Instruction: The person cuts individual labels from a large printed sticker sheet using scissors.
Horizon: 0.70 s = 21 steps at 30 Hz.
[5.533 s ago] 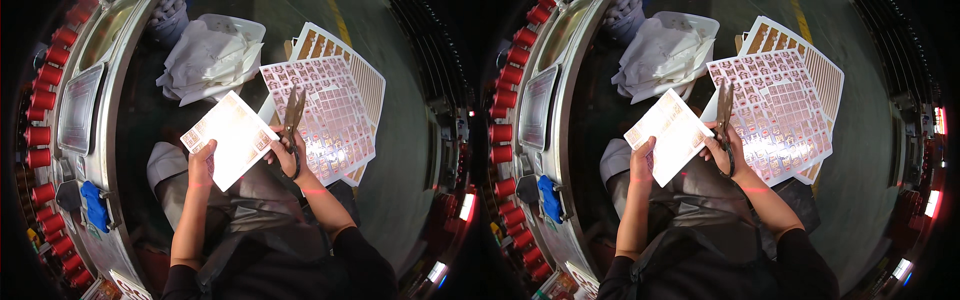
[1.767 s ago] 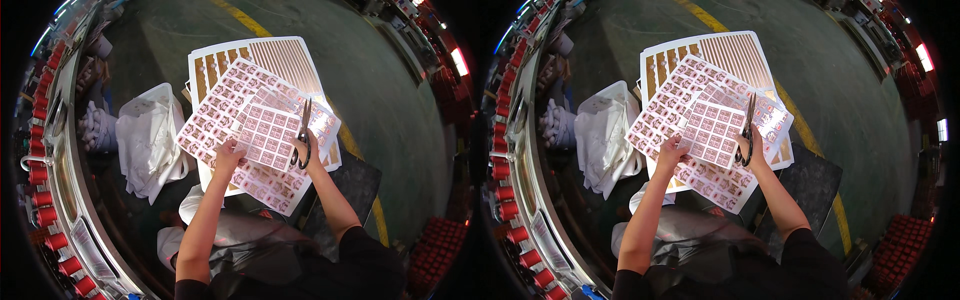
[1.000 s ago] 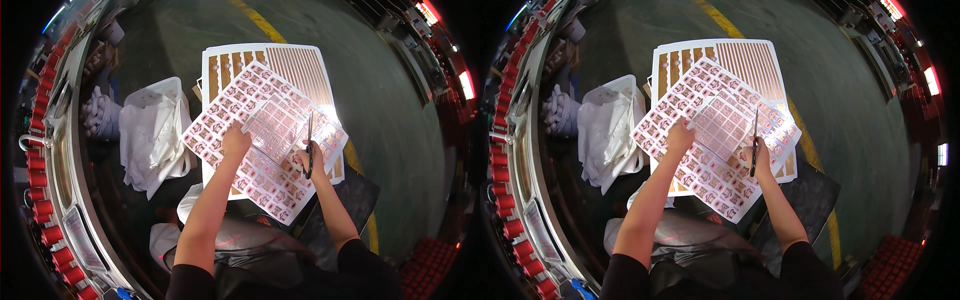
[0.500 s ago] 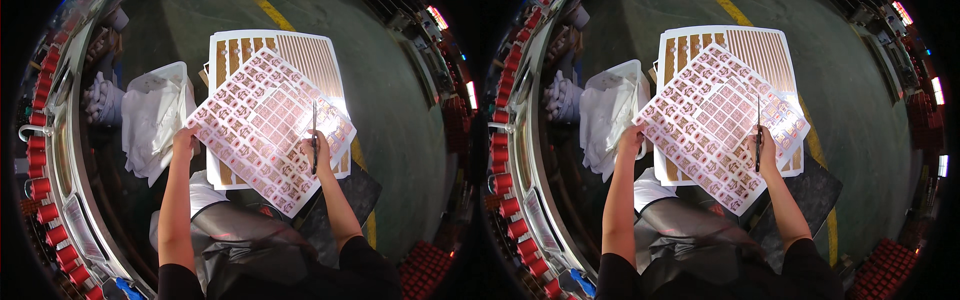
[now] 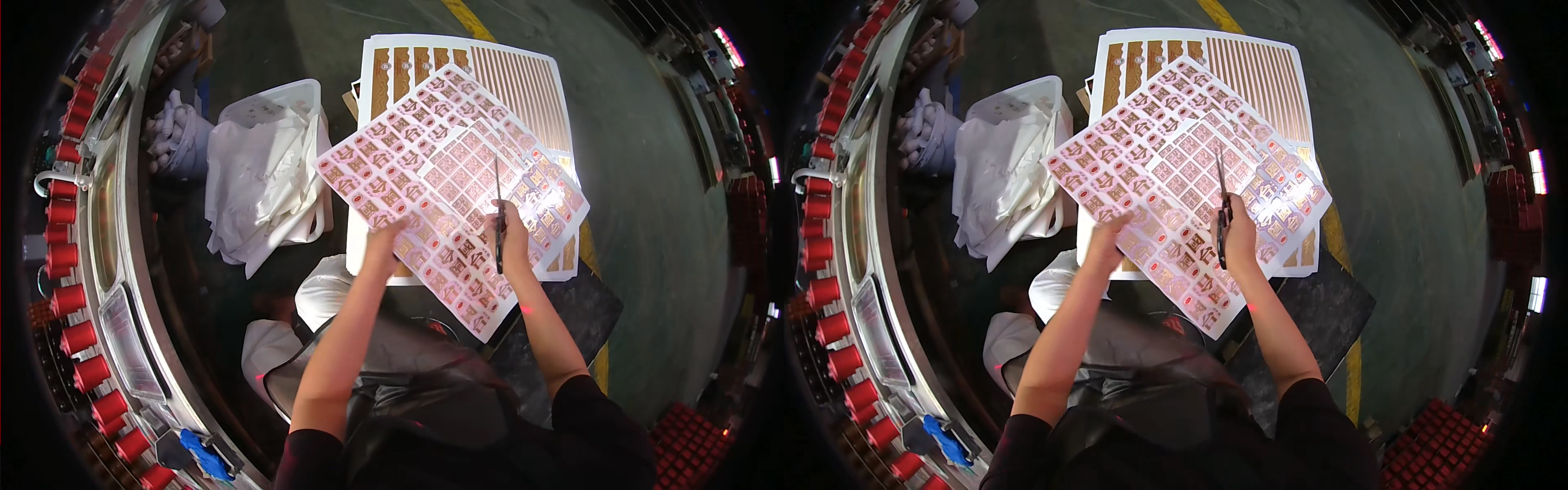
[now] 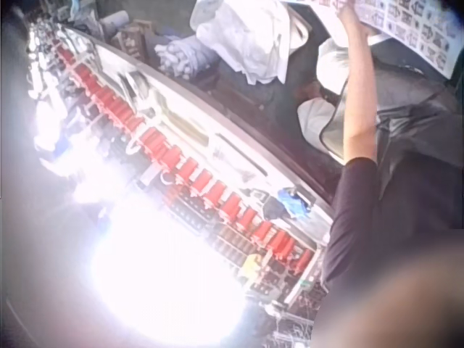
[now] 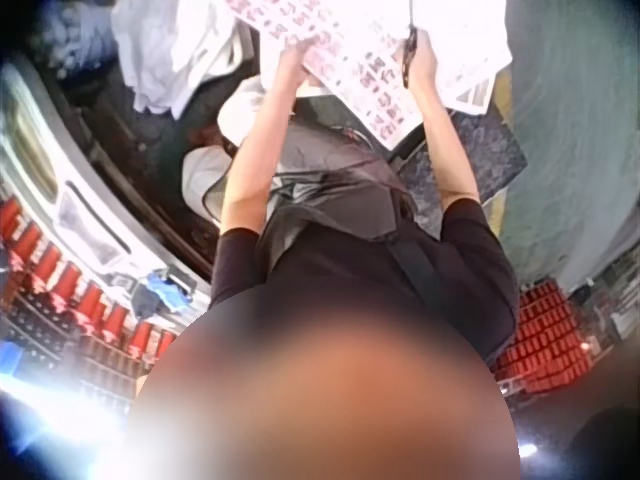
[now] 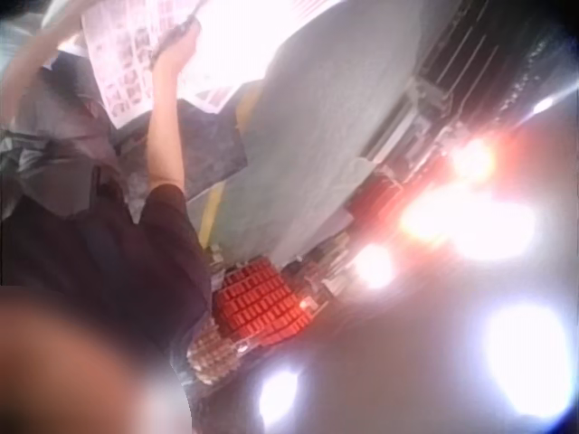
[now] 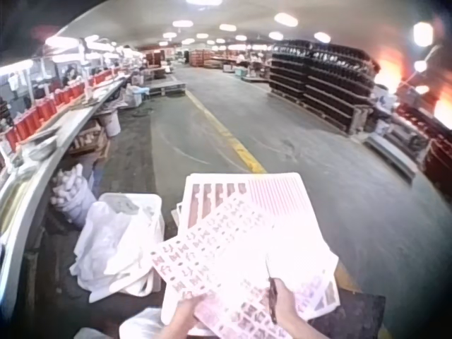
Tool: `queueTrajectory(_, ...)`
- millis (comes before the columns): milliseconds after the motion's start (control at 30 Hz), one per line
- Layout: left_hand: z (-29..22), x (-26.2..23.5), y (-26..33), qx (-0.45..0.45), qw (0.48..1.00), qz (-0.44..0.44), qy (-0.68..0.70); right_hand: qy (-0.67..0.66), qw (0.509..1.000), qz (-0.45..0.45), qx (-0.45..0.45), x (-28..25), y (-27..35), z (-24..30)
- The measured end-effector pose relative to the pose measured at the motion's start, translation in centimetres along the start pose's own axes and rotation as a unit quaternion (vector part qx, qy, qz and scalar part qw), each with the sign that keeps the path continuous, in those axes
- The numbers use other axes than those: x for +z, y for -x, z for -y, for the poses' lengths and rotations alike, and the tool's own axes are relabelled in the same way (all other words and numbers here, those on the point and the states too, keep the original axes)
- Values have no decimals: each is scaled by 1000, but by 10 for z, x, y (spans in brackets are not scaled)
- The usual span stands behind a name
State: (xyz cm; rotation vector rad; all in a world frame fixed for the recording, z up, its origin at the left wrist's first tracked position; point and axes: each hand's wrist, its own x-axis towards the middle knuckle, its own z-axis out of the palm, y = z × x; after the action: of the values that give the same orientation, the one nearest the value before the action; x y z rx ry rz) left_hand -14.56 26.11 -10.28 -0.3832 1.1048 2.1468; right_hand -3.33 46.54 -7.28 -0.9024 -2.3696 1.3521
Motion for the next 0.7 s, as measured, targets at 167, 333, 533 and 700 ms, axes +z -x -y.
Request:
queueTrajectory(167, 10, 21, 16, 88, 971, -91, -203, 150, 981, -54, -114, 17, -1, 24)
queueTrajectory(333, -21, 53, 33, 186, 917, -70, -346, 179, 958, -73, -211, 32, -11, 39)
queueTrajectory(533, -50, 87, 54, 242, 884, -86, -391, 178, 940, -109, -270, 26, -27, 41)
queueTrajectory(700, -73, 93, 67, 304, 850, -61, -425, 182, 942, -102, -262, 19, -27, 48)
